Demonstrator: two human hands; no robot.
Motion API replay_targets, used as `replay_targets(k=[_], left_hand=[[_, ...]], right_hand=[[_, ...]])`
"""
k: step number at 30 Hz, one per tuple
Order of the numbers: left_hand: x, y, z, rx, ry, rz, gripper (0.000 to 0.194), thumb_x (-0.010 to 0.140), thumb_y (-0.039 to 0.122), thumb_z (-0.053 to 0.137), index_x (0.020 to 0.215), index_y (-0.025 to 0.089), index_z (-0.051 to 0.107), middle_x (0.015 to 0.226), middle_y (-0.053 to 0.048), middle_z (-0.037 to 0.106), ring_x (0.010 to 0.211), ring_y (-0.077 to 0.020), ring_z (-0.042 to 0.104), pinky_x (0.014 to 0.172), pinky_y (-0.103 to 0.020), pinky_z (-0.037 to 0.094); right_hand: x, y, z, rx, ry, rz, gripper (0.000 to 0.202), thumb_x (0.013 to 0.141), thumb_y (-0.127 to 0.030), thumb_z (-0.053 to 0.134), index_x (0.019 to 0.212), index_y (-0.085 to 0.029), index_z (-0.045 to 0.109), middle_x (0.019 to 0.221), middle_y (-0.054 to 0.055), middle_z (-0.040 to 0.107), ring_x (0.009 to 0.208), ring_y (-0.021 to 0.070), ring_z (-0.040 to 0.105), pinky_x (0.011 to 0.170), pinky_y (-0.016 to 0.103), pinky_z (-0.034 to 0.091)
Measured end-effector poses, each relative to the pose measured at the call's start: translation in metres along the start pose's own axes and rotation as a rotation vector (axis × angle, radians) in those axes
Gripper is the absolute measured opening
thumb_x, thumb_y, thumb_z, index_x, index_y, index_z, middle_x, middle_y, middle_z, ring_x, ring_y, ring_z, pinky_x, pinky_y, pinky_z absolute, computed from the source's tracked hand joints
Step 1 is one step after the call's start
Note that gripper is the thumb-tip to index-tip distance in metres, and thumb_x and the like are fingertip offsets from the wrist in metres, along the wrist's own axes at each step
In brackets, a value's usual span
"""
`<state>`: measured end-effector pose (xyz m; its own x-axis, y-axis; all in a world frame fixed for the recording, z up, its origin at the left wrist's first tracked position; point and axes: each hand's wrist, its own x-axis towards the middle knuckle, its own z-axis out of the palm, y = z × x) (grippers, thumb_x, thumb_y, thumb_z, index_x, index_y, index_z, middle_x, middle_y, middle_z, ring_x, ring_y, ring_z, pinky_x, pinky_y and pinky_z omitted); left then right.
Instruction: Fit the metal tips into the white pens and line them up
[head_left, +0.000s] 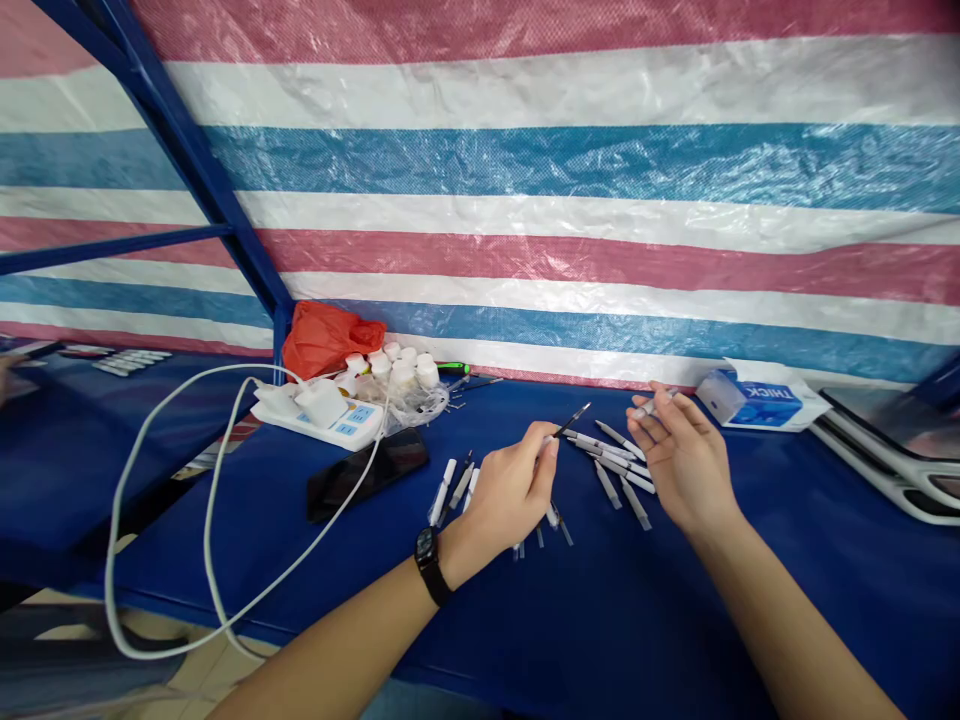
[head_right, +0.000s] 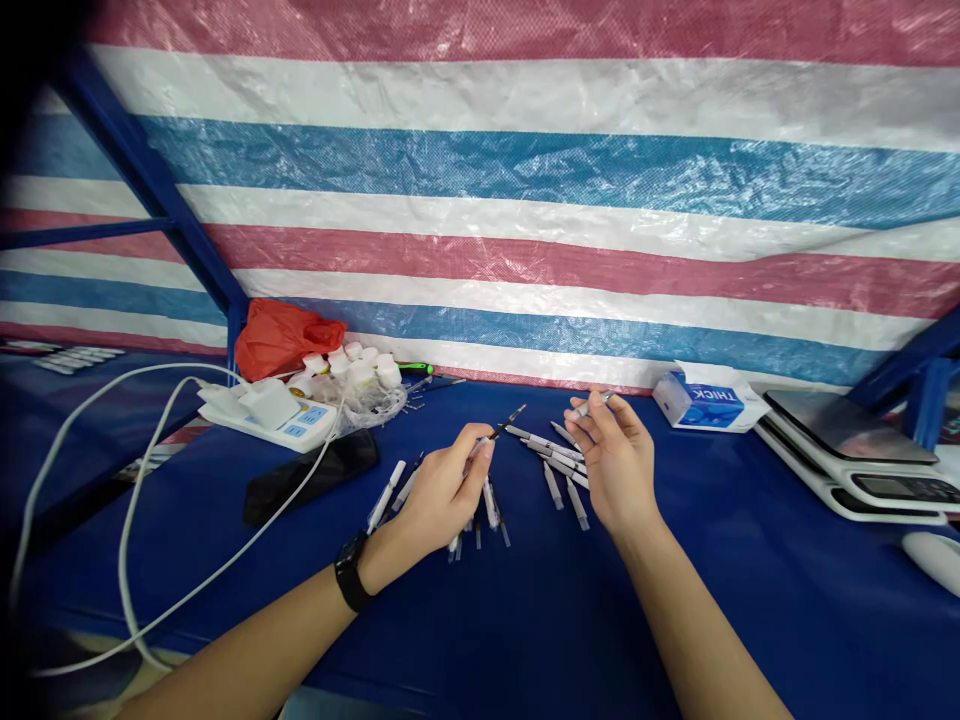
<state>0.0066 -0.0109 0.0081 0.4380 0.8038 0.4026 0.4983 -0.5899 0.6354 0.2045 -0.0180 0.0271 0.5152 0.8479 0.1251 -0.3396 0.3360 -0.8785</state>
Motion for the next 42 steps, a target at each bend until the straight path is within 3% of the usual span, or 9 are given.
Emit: replay_targets(k=[8, 12, 16, 18, 23, 26, 32, 38, 42], left_hand=[[0.000, -0.001, 0.003, -0.034, -0.046, 0.026, 0.019, 0.102, 0.026, 0.036, 0.109, 0.022, 0.053, 0.063, 0.005, 0.056, 0.053, -0.0156, 0.057, 0.054, -0.024, 0.032], [-0.002, 0.001, 0.008, -0.051, -0.057, 0.051, 0.016, 0.100, 0.023, 0.039, 0.101, 0.022, 0.055, 0.068, 0.004, 0.059, 0.056, -0.0145, 0.057, 0.055, -0.024, 0.035], [0.000, 0.003, 0.009, -0.089, 0.097, 0.006, 0.019, 0.099, 0.028, 0.047, 0.089, 0.021, 0.061, 0.076, 0.001, 0.060, 0.060, -0.0123, 0.056, 0.058, -0.023, 0.041], [0.004, 0.002, 0.009, -0.176, 0.160, -0.047, 0.019, 0.095, 0.032, 0.053, 0.085, 0.019, 0.065, 0.080, -0.001, 0.060, 0.063, -0.0117, 0.056, 0.059, -0.022, 0.045], [0.010, 0.002, 0.009, -0.586, 0.045, -0.392, 0.029, 0.084, 0.046, 0.068, 0.089, 0.017, 0.066, 0.072, 0.003, 0.056, 0.048, -0.0104, 0.057, 0.046, -0.022, 0.048], [0.010, 0.004, 0.010, -0.632, 0.008, -0.456, 0.034, 0.079, 0.046, 0.074, 0.098, 0.019, 0.066, 0.077, 0.003, 0.058, 0.047, -0.0097, 0.059, 0.046, -0.021, 0.051], [0.007, 0.000, 0.017, -0.524, -0.009, -0.354, 0.018, 0.088, 0.037, 0.070, 0.092, 0.020, 0.068, 0.082, 0.000, 0.069, 0.061, -0.0119, 0.066, 0.053, -0.020, 0.054], [0.008, -0.015, 0.014, 0.061, 0.013, -0.061, 0.017, 0.098, 0.035, 0.061, 0.095, 0.020, 0.069, 0.085, -0.002, 0.072, 0.079, -0.0182, 0.063, 0.071, -0.029, 0.052], [0.009, -0.016, 0.006, 0.257, -0.035, 0.023, 0.021, 0.103, 0.027, 0.050, 0.097, 0.018, 0.068, 0.096, -0.006, 0.070, 0.088, -0.0217, 0.060, 0.078, -0.035, 0.050]], right_hand=[[-0.030, 0.004, 0.019, -0.324, -0.497, 0.105, 0.036, 0.068, -0.056, 0.084, 0.079, -0.022, 0.079, 0.066, 0.002, 0.066, 0.063, 0.0157, 0.059, 0.063, 0.032, 0.052], [-0.034, 0.008, 0.021, -0.368, -0.418, 0.020, 0.035, 0.072, -0.056, 0.081, 0.087, -0.024, 0.082, 0.069, 0.002, 0.069, 0.063, 0.0160, 0.055, 0.062, 0.032, 0.050], [-0.017, 0.000, 0.010, -0.336, -0.135, -0.096, 0.039, 0.070, -0.060, 0.080, 0.083, -0.023, 0.080, 0.086, 0.007, 0.075, 0.065, 0.0174, 0.057, 0.062, 0.033, 0.046], [-0.007, -0.007, 0.001, -0.404, -0.081, -0.161, 0.040, 0.071, -0.060, 0.079, 0.083, -0.022, 0.079, 0.083, 0.006, 0.074, 0.068, 0.0195, 0.060, 0.063, 0.033, 0.046], [0.000, -0.007, -0.010, -0.723, -0.313, -0.182, 0.031, 0.084, -0.052, 0.068, 0.083, -0.022, 0.076, 0.077, 0.004, 0.071, 0.067, 0.0189, 0.059, 0.064, 0.032, 0.044], [-0.007, 0.003, -0.007, -0.958, -0.531, -0.215, 0.026, 0.093, -0.037, 0.058, 0.074, -0.022, 0.067, 0.067, 0.001, 0.061, 0.060, 0.0154, 0.052, 0.060, 0.029, 0.039], [-0.018, 0.017, -0.004, -1.190, -0.687, -0.215, 0.017, 0.095, -0.020, 0.050, 0.087, -0.021, 0.065, 0.081, 0.005, 0.064, 0.069, 0.0188, 0.060, 0.060, 0.028, 0.038], [-0.021, 0.020, -0.005, -1.230, -0.684, -0.169, 0.017, 0.097, -0.025, 0.050, 0.091, -0.021, 0.065, 0.084, 0.006, 0.068, 0.070, 0.0203, 0.065, 0.060, 0.029, 0.042], [-0.025, 0.017, -0.001, -1.206, -0.676, -0.107, 0.021, 0.098, -0.029, 0.048, 0.088, -0.023, 0.065, 0.078, 0.005, 0.069, 0.063, 0.0193, 0.065, 0.055, 0.028, 0.041]])
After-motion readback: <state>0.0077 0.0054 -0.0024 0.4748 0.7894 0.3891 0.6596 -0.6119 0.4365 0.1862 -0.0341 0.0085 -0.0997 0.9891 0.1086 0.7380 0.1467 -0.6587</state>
